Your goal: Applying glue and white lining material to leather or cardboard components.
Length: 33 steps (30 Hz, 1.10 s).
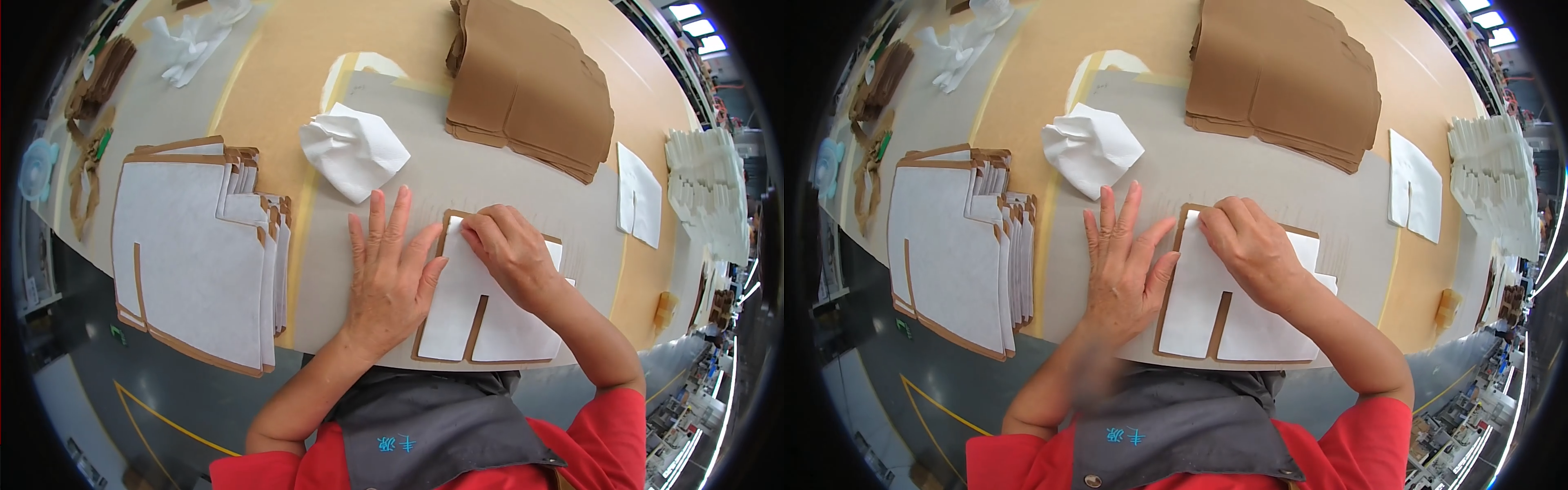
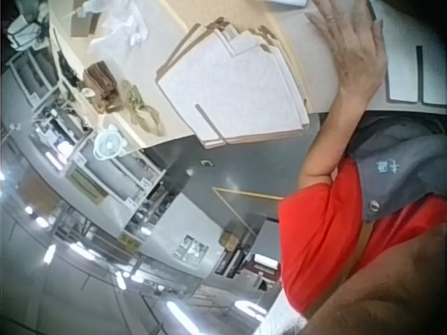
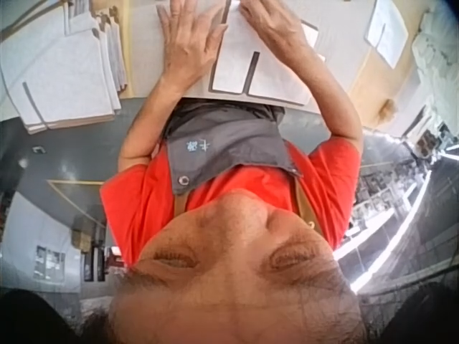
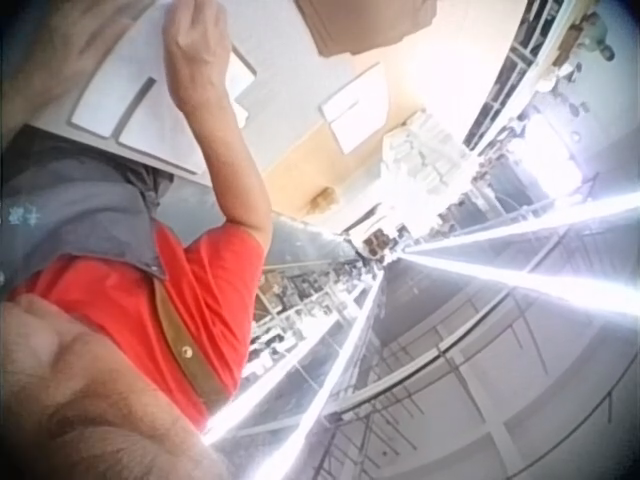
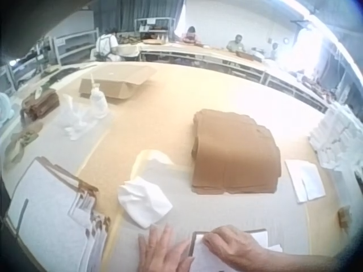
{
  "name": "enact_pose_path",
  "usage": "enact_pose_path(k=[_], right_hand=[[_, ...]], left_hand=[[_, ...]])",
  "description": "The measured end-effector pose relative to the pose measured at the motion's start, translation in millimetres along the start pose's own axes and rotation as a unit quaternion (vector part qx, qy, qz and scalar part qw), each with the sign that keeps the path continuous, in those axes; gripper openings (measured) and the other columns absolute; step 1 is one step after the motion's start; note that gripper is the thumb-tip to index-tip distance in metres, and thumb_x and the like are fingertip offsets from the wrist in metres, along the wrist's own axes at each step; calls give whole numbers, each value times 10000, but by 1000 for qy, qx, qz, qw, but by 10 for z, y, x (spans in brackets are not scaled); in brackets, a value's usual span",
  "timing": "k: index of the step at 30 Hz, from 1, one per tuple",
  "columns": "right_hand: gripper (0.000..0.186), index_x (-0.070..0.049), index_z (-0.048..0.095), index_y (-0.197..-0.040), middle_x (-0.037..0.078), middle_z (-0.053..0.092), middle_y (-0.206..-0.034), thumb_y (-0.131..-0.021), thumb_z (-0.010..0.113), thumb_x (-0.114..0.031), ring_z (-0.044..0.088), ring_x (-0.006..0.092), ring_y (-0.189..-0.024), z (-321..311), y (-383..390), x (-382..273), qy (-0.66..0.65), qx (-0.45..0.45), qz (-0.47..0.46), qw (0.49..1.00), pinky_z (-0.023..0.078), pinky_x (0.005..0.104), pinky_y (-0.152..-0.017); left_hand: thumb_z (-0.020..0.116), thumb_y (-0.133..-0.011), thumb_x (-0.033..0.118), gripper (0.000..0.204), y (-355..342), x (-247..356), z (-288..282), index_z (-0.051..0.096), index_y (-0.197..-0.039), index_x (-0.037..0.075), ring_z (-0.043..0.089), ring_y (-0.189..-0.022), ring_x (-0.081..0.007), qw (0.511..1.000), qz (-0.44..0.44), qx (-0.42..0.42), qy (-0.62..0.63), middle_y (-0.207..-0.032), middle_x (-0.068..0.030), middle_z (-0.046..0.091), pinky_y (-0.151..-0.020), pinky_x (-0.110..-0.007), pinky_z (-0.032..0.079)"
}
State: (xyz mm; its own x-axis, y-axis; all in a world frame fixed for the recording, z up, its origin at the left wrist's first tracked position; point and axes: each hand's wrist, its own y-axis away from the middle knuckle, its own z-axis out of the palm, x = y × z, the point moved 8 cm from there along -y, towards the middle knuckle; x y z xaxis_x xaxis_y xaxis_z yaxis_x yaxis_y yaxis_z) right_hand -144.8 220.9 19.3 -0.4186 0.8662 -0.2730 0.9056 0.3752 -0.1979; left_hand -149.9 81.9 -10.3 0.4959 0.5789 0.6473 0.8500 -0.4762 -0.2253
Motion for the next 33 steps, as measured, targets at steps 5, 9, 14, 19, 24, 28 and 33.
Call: enact_pose_path(k=[5,9,14,19,24,28,33], right_hand=[[128,21,580,-952,113,515,-867,-842,634,-16,571,262,-815,60,-81,-25,36,-78,6,996,529,346,-724],[113,19,575,-927,107,494,-838,-832,631,-9,556,252,-787,107,-98,-30,71,-84,-41,993,531,343,-701],[125,1,578,-917,104,535,-867,-822,659,-10,576,243,-802,64,-50,-10,31,-27,-59,997,533,336,-690],[225,-11,587,-942,98,576,-906,-769,727,15,593,237,-787,-12,25,-24,13,19,-76,997,534,341,-669],[231,-16,593,-947,92,574,-903,-762,727,20,589,229,-773,-5,79,-8,24,37,-85,995,530,334,-652],[238,-21,595,-941,89,573,-904,-751,733,22,588,224,-769,-26,91,-14,22,43,-91,995,527,328,-652],[272,-31,597,-992,95,590,-935,-764,743,7,598,250,-812,-71,87,16,-21,55,-70,996,525,350,-687]], left_hand=[[633,-959,243,346,-5,-4,-27,630,-1265,82,136,-1502,-476,1000,-3,2,7,-1592,-229,288,-1164,-661,122],[649,-948,252,358,-5,-20,-33,631,-1264,85,144,-1498,-479,1000,-4,9,17,-1588,-230,293,-1155,-672,135],[669,-932,242,367,-2,-22,-31,631,-1264,90,149,-1495,-484,1000,-10,7,20,-1586,-230,295,-1151,-680,144],[632,-953,256,365,-20,19,-39,609,-1259,59,176,-1493,-467,1000,4,-1,-5,-1567,-253,304,-1165,-644,156],[732,-884,258,389,-37,18,0,645,-1223,90,136,-1497,-488,1000,6,0,28,-1583,-225,302,-1156,-677,118],[743,-873,275,370,-65,45,37,661,-1182,88,122,-1500,-486,1000,4,-4,27,-1580,-224,307,-1160,-676,96],[738,-878,272,319,-73,76,62,676,-1131,86,113,-1499,-492,999,24,-3,23,-1583,-225,296,-1156,-685,94]])
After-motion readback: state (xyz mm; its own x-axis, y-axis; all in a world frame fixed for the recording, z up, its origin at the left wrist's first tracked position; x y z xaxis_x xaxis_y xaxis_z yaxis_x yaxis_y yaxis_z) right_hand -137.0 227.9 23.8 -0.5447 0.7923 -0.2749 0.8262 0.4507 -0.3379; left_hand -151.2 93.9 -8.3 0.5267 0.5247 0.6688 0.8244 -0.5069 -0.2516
